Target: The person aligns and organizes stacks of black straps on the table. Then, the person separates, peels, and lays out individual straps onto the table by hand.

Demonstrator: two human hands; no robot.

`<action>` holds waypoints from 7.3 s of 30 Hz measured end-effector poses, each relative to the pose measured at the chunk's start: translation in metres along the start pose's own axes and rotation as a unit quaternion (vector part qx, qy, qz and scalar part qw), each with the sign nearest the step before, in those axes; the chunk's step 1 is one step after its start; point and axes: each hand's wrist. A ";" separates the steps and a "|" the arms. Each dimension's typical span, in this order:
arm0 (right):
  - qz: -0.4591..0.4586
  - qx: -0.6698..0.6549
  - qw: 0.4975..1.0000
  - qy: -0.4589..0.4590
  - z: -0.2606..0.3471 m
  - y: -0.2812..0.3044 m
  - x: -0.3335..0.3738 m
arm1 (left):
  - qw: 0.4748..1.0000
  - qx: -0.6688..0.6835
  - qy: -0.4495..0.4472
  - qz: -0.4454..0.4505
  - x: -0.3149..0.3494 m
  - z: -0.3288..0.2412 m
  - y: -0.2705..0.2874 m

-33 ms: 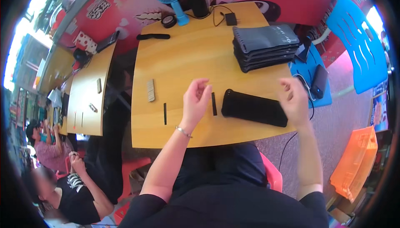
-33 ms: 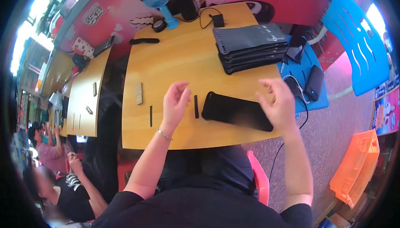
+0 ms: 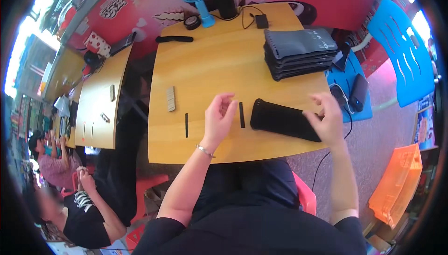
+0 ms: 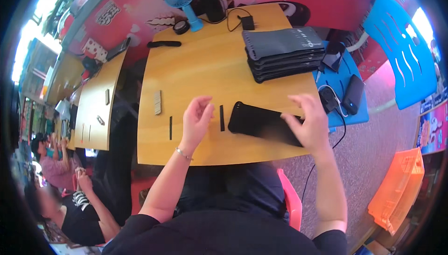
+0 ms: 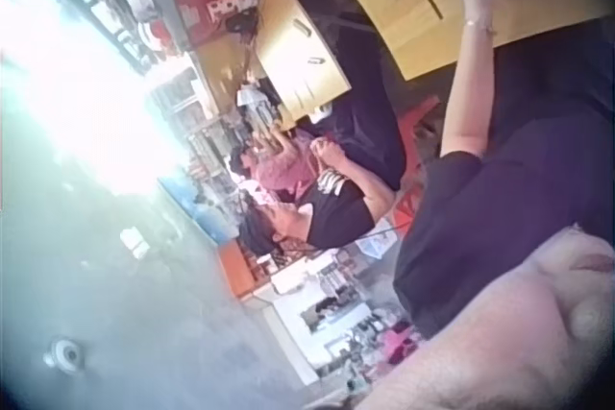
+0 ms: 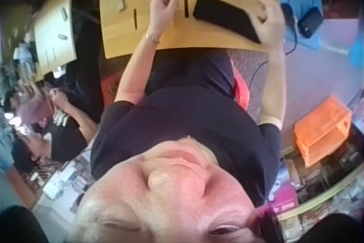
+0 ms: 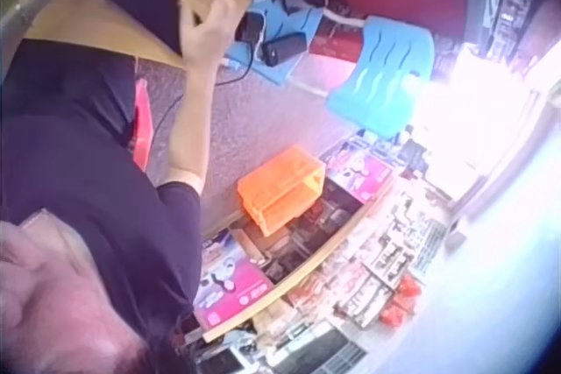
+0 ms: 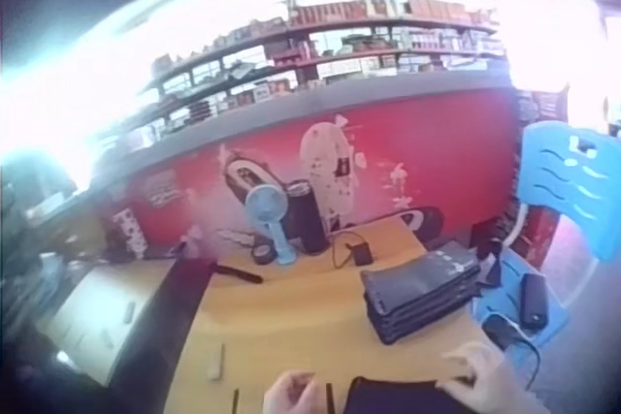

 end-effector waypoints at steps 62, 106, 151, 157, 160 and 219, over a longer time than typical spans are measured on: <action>0.111 -0.010 0.992 0.060 0.046 -0.075 0.019 | 0.684 -0.669 -0.167 0.235 -0.263 0.125 0.165; 0.282 -0.170 0.941 -0.082 0.091 -0.073 0.059 | 0.980 0.136 0.088 -0.114 0.020 -0.039 0.095; 0.210 -0.292 0.932 0.055 0.169 -0.061 0.006 | 0.984 0.176 0.004 0.013 0.039 -0.095 0.061; 0.194 -0.264 0.942 0.075 0.179 -0.062 0.005 | 0.991 0.125 -0.029 0.032 0.042 -0.100 0.061; 0.185 -0.261 0.944 0.081 0.183 -0.061 0.007 | 0.994 0.099 -0.042 0.029 0.043 -0.100 0.063; 0.172 -0.279 0.945 0.018 0.203 -0.063 0.026 | 0.915 -0.212 -0.344 0.008 0.037 -0.103 0.075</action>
Point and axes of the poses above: each hand's wrist, its own x-axis away from the middle knuckle, its own y-axis out of the back of the hand, z = x × y, and after that the axes turned 13 degrees about -y, right-handed
